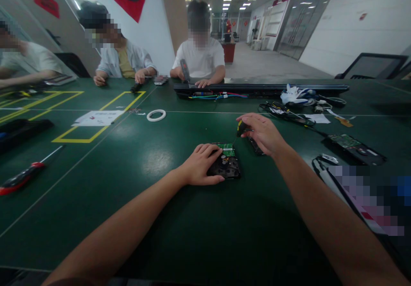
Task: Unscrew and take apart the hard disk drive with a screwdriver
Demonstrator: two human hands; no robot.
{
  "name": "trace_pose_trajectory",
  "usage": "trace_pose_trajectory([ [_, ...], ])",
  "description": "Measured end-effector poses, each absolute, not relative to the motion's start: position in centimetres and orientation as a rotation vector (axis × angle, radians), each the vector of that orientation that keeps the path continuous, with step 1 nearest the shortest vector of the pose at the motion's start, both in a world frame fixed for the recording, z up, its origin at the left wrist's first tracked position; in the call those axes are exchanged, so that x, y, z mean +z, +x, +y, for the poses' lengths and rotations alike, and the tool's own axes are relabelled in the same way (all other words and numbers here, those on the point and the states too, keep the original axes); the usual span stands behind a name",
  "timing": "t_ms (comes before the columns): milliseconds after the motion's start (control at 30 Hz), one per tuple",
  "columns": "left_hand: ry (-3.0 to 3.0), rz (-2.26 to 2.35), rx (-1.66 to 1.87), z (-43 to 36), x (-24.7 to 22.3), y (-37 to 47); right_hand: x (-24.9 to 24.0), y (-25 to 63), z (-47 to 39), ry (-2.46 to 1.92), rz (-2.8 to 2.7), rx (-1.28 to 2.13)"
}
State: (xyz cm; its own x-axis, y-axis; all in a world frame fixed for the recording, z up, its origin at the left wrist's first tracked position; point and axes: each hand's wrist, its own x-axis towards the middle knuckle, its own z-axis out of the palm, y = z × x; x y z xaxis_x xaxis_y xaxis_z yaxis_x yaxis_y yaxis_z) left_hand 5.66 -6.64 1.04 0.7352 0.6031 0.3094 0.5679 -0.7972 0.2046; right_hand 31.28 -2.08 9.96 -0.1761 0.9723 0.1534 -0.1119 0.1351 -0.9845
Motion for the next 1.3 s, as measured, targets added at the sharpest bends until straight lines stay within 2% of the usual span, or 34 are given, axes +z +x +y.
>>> trace_pose_trajectory([
  [400,2.839,0.961,0.537,-6.58,0.96,5.65,9.55,31.1,-1.79,-0.879,-1.277,1.378],
  [667,2.842,0.96,0.555,-6.66,1.0,5.68,9.67,31.12,-2.12,-0.92,-1.368,1.242],
  [1033,2.833,0.959,0.557,-6.72,1.21,5.72,9.73,31.04,-2.08,-0.83,-1.335,1.399],
  [1300,2.809,0.953,0.573,-6.72,1.23,5.75,9.95,31.21,-2.33,-0.899,-1.392,1.314],
])
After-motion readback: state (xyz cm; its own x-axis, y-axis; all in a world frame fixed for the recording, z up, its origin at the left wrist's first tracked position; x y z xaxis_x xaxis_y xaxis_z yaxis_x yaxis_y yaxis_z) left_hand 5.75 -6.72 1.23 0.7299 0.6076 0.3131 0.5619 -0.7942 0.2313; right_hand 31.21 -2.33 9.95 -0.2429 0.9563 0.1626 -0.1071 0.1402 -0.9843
